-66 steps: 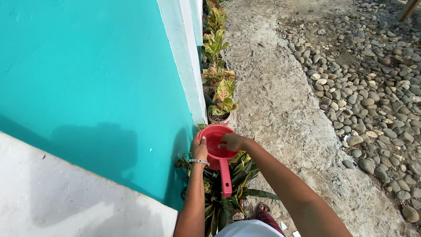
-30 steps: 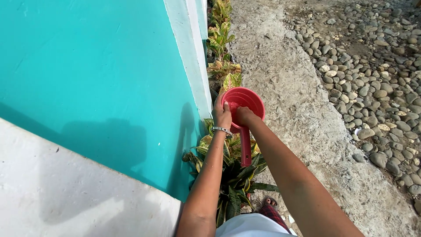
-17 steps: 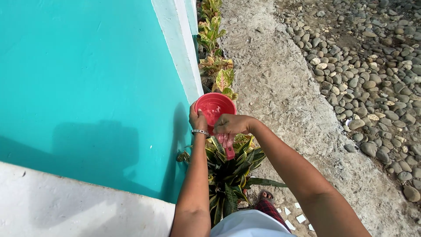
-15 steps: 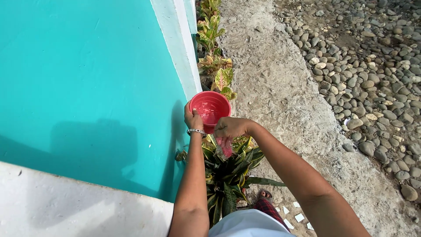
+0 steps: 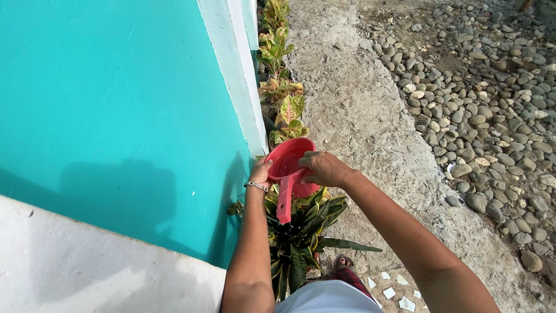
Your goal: Watering potted plants with a handheld scoop and a bucket of water.
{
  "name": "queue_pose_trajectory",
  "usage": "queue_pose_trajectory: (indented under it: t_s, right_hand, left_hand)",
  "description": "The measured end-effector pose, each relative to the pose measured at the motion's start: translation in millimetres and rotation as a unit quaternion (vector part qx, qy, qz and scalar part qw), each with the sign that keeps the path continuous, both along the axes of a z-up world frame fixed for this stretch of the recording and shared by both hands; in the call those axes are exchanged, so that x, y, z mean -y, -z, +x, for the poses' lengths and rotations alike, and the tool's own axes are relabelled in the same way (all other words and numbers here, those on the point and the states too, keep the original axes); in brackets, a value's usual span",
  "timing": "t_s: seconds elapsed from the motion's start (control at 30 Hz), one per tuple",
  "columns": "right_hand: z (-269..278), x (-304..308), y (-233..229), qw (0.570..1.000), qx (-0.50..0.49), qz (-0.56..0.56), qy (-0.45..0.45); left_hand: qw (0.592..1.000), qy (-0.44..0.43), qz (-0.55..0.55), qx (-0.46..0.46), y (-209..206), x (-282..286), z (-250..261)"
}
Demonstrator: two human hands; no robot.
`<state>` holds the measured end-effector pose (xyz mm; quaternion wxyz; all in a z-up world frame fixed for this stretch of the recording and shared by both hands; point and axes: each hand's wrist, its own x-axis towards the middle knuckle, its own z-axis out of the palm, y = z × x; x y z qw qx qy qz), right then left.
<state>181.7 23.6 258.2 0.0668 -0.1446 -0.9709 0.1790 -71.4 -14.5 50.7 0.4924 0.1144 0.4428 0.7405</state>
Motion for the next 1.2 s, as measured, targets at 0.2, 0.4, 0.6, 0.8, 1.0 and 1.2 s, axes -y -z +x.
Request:
queue_pose_trajectory:
  t_s: [0.2,0.4,0.6,0.8,1.0,1.2]
  right_hand:
    - [15,19,-44,0.995,0.075,0.06,0.033]
    - [14,47,-87,0.982,0.15,0.106,-0.035]
    - [31,53,-89,0.975,0.168,0.127,-0.072]
    - [43,39,-76,0.98,0.18,0.075,-0.035]
    - [20,21,-80,0.975,0.151,0.162,-0.014]
    - [11,-14,-99,0.963,0.15,0.212,0.072]
  left_hand:
    - [0.98,0.166,-0.001,0.11,-4,21,30]
    - [0.988,0.139,0.057,0.045,73,-24,17]
    - [0.95,0.282,-0.067,0.114,80,-28,18]
    - [0.852,0.365,-0.313,-0.209,77,-19,28]
    - [0.854,0.275,-0.225,-0.38,52,-58,23]
    - [0.949,0.137,-0.105,-0.262,14,-111,5]
